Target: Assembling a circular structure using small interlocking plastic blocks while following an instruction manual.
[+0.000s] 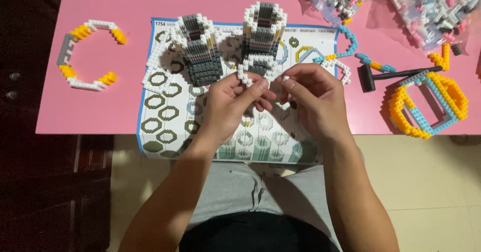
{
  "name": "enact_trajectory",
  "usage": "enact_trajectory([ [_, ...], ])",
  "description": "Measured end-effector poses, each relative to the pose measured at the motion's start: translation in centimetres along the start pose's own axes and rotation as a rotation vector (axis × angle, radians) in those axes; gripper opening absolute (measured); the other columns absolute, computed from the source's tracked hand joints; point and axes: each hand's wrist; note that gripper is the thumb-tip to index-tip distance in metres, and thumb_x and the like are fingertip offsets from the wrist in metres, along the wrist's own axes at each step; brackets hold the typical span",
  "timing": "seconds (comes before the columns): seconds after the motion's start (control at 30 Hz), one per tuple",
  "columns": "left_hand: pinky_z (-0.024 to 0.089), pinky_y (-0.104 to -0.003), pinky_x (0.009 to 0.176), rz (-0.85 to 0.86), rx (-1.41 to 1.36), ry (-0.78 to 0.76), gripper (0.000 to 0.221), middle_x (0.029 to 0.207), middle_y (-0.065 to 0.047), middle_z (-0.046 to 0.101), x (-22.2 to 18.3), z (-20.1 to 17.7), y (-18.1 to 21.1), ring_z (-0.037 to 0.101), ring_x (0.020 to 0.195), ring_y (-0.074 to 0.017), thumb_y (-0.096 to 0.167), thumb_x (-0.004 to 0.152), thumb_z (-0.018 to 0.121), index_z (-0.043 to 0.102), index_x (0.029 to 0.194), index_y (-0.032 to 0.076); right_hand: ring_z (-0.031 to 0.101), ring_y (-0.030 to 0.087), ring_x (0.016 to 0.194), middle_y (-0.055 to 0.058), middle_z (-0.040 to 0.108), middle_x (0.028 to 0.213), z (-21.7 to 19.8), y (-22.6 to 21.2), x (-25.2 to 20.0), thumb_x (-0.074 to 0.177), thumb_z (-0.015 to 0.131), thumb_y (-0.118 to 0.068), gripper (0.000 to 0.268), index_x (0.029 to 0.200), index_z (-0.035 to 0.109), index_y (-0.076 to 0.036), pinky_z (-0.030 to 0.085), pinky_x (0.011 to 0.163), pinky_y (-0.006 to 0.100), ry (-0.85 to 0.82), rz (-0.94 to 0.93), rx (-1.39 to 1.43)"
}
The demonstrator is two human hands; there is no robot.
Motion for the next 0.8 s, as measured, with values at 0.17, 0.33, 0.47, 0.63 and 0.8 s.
enact_trajectory([
  [0.17, 0.061, -0.021, 0.057, -0.013, -0.023, 0.038, 0.035, 0.090, -0.022, 0.080, 0.0, 0.2, 0.0, 0.080, 0.074, -0.0199, 0.028, 0.100, 0.076, 0.071, 0.110, -0.004, 0.072, 0.023, 0.075, 0.020, 0.074, 0.092, 0.4, -0.7, -0.2, 0.096, 0.073, 0.007, 0.015, 0.111, 0.075, 0.003, 0.065, 0.068, 0.037, -0.065, 0.018, -0.231],
  [0.33, 0.060, -0.020, 0.055, -0.013, -0.027, 0.050, 0.034, 0.090, -0.022, 0.080, 0.0, 0.0, -0.5, 0.079, 0.073, -0.0187, 0.028, 0.100, 0.077, 0.071, 0.109, -0.004, 0.071, 0.027, 0.073, 0.020, 0.074, 0.091, 1.7, -2.2, 0.0, 0.096, 0.078, 0.003, 0.022, 0.117, 0.076, 0.001, 0.062, 0.065, 0.042, -0.142, 0.017, -0.527],
  [0.47, 0.061, -0.022, 0.056, 0.002, -0.020, 0.050, 0.034, 0.089, -0.021, 0.080, 0.0, 0.0, -0.5, 0.079, 0.072, -0.0189, 0.028, 0.100, 0.077, 0.071, 0.109, -0.004, 0.072, 0.031, 0.068, 0.022, 0.076, 0.084, 1.8, -3.3, 0.7, 0.093, 0.079, -0.001, 0.014, 0.107, 0.080, 0.001, 0.059, 0.060, 0.041, -0.281, 0.021, -0.791],
  [0.63, 0.062, -0.024, 0.061, 0.021, -0.039, 0.028, 0.032, 0.090, -0.021, 0.080, -0.2, 0.0, -0.6, 0.079, 0.073, -0.0194, 0.029, 0.101, 0.077, 0.072, 0.109, -0.002, 0.073, 0.037, 0.070, 0.028, 0.074, 0.091, 1.9, -5.1, 2.0, 0.092, 0.079, 0.003, 0.008, 0.098, 0.082, 0.006, 0.060, 0.060, 0.042, -0.446, -0.151, -0.960],
  [0.8, 0.061, -0.022, 0.061, 0.034, -0.050, 0.015, 0.030, 0.089, -0.019, 0.080, -0.2, 0.0, -0.2, 0.079, 0.073, -0.0181, 0.028, 0.101, 0.076, 0.071, 0.107, 0.000, 0.069, 0.035, 0.082, 0.031, 0.072, 0.100, -0.1, -5.5, 2.4, 0.102, 0.072, 0.006, 0.011, 0.108, 0.078, 0.013, 0.060, 0.070, 0.045, -0.394, -0.160, -0.789],
])
Point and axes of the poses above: each hand's wrist, its own x-axis towards the middle knuckle, its own z-axis out of the palm, y = z × x
